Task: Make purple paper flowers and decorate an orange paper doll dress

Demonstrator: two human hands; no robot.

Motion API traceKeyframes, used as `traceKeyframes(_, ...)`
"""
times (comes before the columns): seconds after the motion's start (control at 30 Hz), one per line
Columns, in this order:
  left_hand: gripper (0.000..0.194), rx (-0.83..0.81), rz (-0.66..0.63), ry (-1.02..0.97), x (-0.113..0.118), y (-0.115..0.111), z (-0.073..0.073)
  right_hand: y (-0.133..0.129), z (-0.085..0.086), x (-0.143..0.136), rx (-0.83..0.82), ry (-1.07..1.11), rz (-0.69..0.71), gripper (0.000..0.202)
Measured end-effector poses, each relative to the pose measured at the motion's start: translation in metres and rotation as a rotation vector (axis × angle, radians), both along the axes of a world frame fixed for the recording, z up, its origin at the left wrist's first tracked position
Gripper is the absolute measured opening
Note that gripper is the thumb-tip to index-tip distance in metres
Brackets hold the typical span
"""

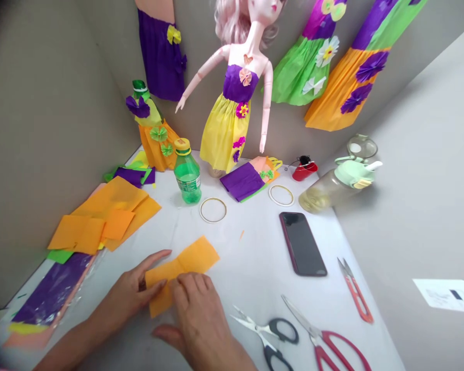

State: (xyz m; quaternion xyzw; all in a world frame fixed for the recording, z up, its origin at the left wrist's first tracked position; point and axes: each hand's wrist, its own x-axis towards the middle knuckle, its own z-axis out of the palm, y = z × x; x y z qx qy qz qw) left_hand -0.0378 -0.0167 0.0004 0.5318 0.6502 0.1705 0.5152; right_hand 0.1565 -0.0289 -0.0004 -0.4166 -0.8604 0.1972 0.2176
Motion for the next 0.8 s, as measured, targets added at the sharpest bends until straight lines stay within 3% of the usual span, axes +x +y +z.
traceKeyframes(0.07,0.061,-0.009,-0.022,-0.022,0.002,-0.008,-0.004,-0.007,-0.011,-0.004,0.052,-0.019,-0.025,0.014)
traceKeyframes(0.1,0.059,-0.010,-0.038,-0.013,0.000,-0.012,-0.005,-0.009,-0.017,-0.004,0.071,-0.018,-0.024,0.009)
traceKeyframes(0.17,0.051,0.041,-0.052,0.033,-0.008,-0.018,-0.003,-0.012,-0.024,0.001,0.070,-0.001,-0.001,0.019)
traceKeyframes(0.27,0.034,0.259,-0.044,0.071,-0.022,-0.021,0.008,-0.013,-0.023,0.012,0.031,0.006,0.028,0.024)
traceKeyframes(0.37,0.033,0.372,-0.241,-0.028,-0.023,-0.013,0.011,-0.016,-0.017,0.019,0.062,-0.001,0.061,0.026)
traceKeyframes(0.47,0.041,0.379,-0.537,-0.144,-0.008,0.001,-0.004,-0.019,-0.016,0.020,0.122,-0.001,0.086,0.027)
traceKeyframes(0.57,0.045,0.592,-0.772,-0.051,0.009,0.019,-0.029,-0.023,-0.019,0.018,0.185,-0.032,0.137,0.025)
traceKeyframes(0.67,0.051,0.708,-0.880,0.135,0.019,0.035,-0.047,-0.028,-0.022,0.014,0.226,-0.032,0.195,0.023)
traceKeyframes(0.8,0.066,0.763,-0.882,0.215,0.021,0.046,-0.049,-0.033,-0.021,0.013,0.208,0.012,0.194,0.023)
